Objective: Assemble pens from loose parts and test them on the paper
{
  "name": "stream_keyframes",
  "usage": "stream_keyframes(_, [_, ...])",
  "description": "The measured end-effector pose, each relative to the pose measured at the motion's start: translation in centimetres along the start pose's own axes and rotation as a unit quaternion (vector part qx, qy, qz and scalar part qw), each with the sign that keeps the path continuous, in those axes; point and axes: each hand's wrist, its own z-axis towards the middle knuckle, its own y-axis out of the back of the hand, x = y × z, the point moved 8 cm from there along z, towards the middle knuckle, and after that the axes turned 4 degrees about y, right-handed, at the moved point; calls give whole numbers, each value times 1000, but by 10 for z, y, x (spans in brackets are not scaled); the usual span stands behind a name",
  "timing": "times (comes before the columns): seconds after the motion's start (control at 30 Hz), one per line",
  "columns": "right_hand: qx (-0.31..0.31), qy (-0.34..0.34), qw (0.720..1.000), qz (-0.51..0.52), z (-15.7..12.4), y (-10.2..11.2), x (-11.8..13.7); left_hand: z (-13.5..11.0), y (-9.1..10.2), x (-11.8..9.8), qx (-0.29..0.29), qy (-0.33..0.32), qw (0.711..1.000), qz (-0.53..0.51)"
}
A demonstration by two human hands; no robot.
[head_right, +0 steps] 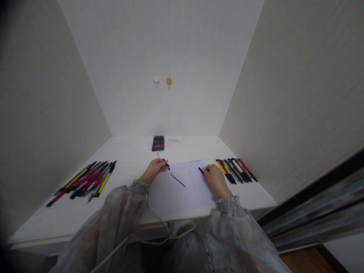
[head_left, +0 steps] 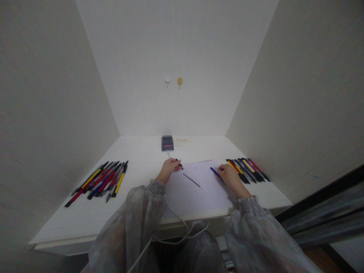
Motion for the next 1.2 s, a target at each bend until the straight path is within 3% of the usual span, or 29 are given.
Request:
stream_keyframes(0.13, [1, 55, 998, -5, 13, 4, 18, 0, 0, 0, -2, -2, 1000, 0])
stream_keyframes(0.37, [37, 124, 990, -58, 6, -17, 27, -1, -3, -1, 3, -6, 1000, -3])
stream_keyframes(0.73, [-9, 124, 992, 34, -1, 0, 27, -2, -1, -1, -2, 0, 1000, -7])
stream_keyframes(0.93, [51, 130, 990, -12, 0, -12, 43, -2, -1, -1, 6, -5, 1000, -7])
stream_keyframes(1.2, [48, 132, 990, -6, -4, -21, 34, -5, -4, -4, 5, 1, 1000, -3])
